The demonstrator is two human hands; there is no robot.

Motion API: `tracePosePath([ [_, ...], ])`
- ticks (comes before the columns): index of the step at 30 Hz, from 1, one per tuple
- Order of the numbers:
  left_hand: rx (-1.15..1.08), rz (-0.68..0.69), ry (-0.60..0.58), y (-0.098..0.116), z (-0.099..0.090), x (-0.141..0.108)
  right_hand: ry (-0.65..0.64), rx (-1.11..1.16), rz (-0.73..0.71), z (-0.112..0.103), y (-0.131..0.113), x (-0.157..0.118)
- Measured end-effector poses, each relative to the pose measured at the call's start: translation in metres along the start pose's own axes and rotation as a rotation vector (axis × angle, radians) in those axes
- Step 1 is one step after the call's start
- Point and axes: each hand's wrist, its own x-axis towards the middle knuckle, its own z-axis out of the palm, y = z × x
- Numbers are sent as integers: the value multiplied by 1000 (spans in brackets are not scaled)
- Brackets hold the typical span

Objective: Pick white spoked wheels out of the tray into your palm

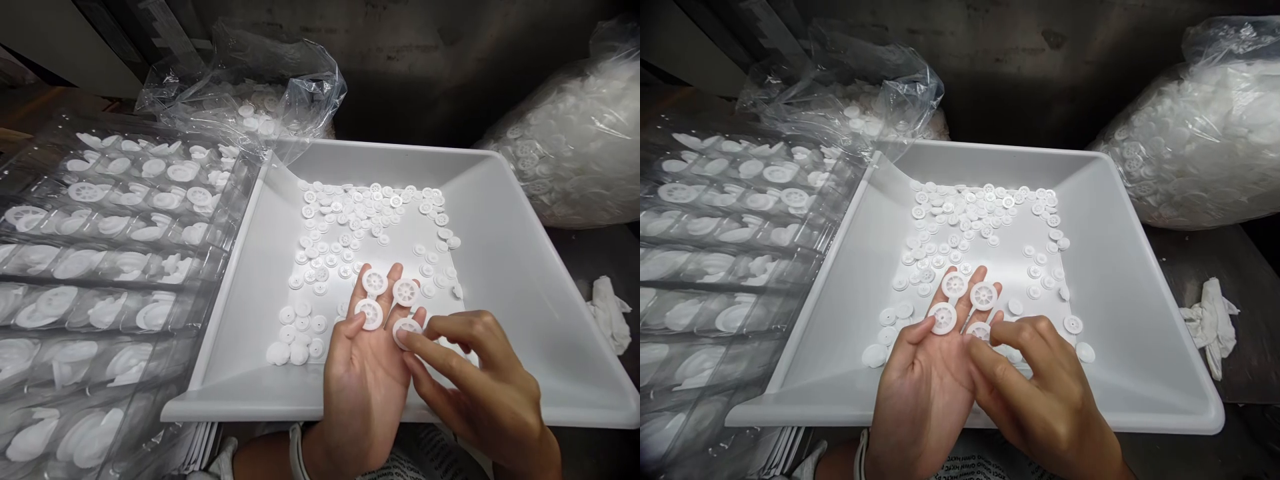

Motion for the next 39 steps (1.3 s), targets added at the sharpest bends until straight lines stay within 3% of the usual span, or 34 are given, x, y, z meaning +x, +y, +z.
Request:
tracePosePath([
  [10,11,-106,-50,0,-3,-6,-13,-64,-51,3,-1,4],
  [15,2,-123,-92,-1,-6,-4,-14,-56,-8,3,-1,3],
  [27,-28,-23,49,0,2,0,-93,229,159,-3,0,1],
  [39,-45,-62,-36,-1,-1,-2,37,215,178,-1,0,2],
])
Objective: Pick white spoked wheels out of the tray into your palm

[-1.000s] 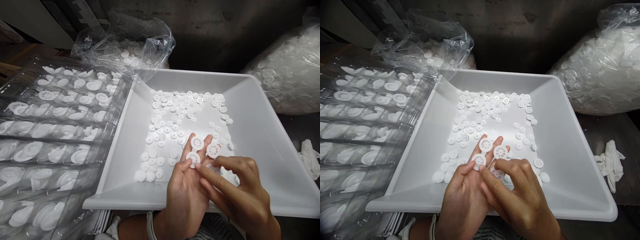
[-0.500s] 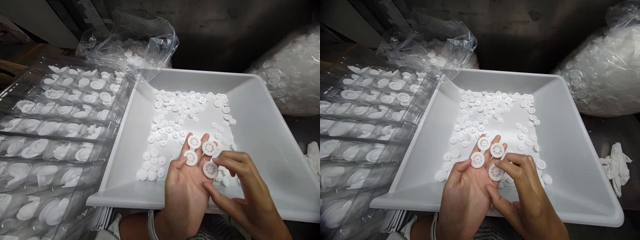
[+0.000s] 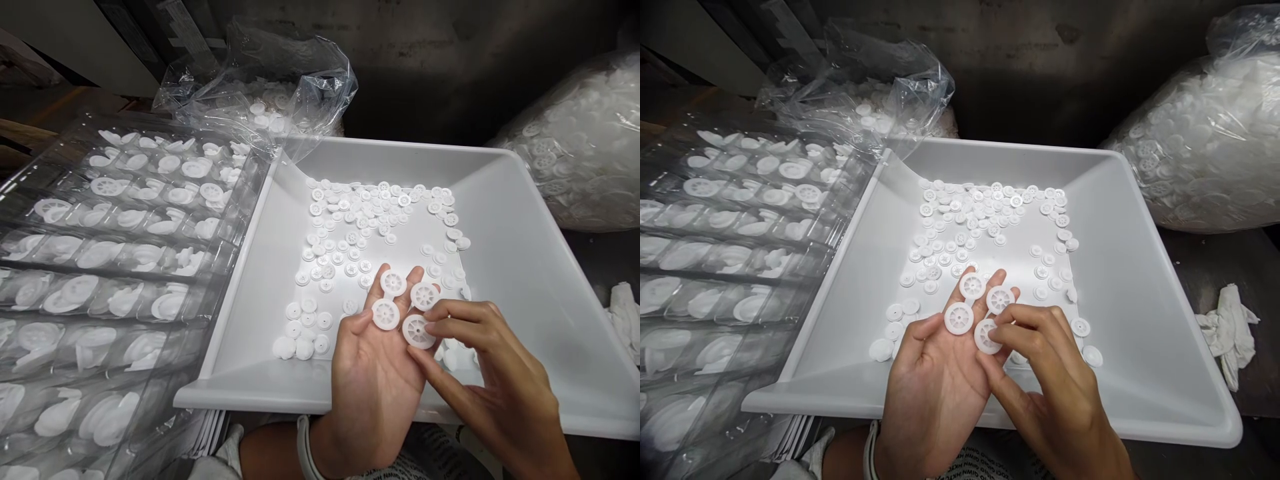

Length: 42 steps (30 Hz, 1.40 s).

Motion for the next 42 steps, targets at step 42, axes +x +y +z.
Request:
tracePosePath([
  [42,-15,-7,22,2,-2,2,8,-176,-136,3,2,4],
])
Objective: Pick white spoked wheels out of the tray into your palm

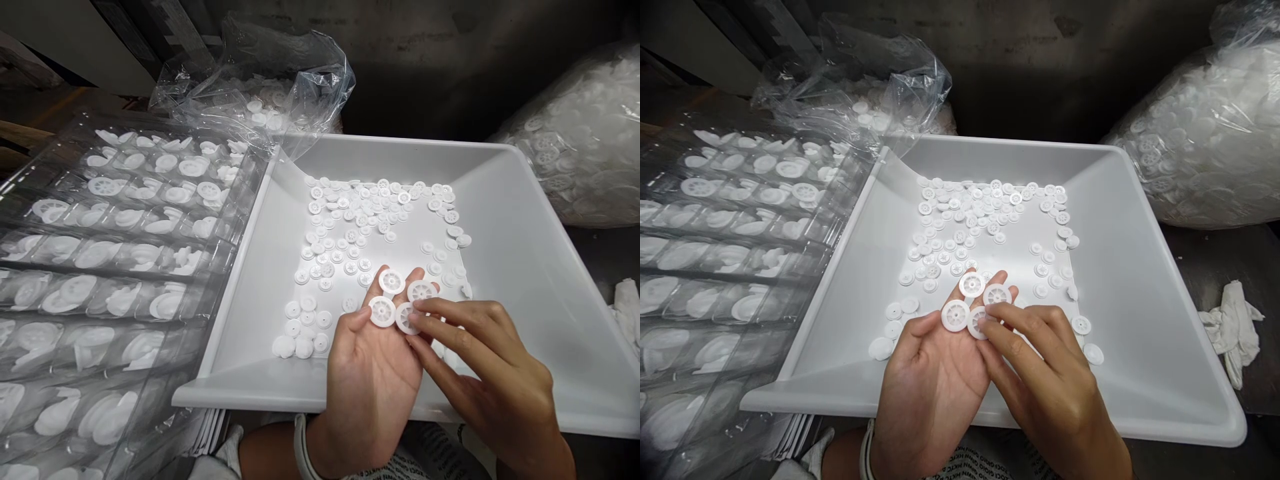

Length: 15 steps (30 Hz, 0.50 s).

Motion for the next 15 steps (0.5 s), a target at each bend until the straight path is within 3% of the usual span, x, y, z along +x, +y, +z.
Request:
tracePosePath([
  [8,-10,23,-47,-1,1,2,-15,-14,-57,0,2,-3],
  [15,-42,47,-103,-2,4,2,-28,23,-11,-3,0,-3],
])
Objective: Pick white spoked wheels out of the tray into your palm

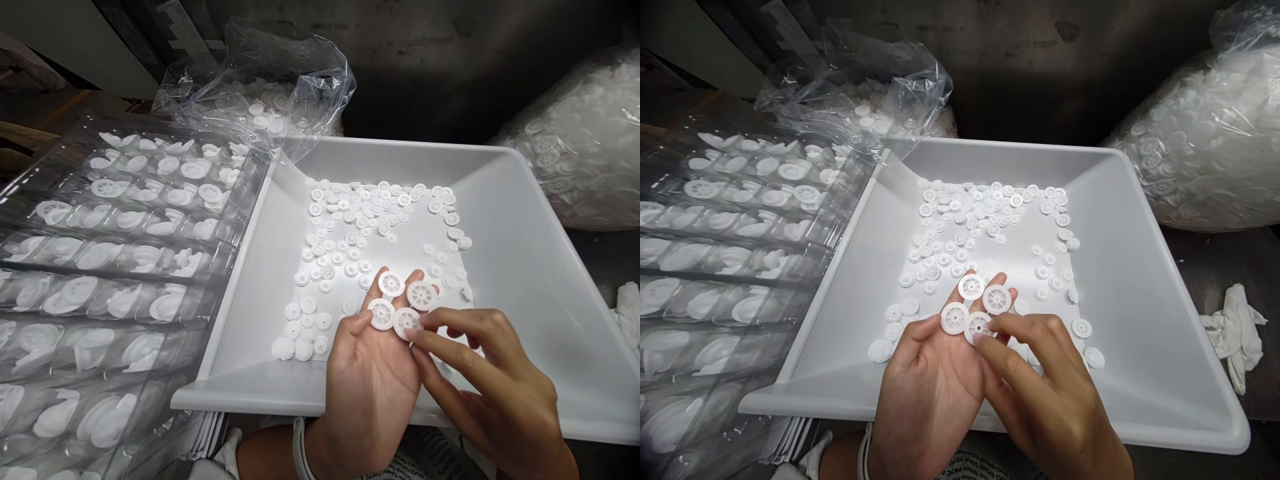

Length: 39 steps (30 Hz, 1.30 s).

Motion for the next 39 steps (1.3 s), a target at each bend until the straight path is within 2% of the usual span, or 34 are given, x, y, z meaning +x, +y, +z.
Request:
tracePosePath([
  [6,27,-29,71,2,-2,-1,54,34,47,-4,-2,0],
  [12,30,-18,95,0,-5,-2,110,78,45,-9,-11,3],
  [20,30,-13,93,2,-4,-3,-50,219,-25,-22,-8,-4],
  [24,24,-13,81,2,-5,-3,-33,227,-52,-22,-4,-8],
  [32,15,-25,99,2,-5,-5,-77,250,-103,-25,3,-7],
  [39,-3,-44,61,0,-5,-3,-74,246,-165,-28,9,-3],
])
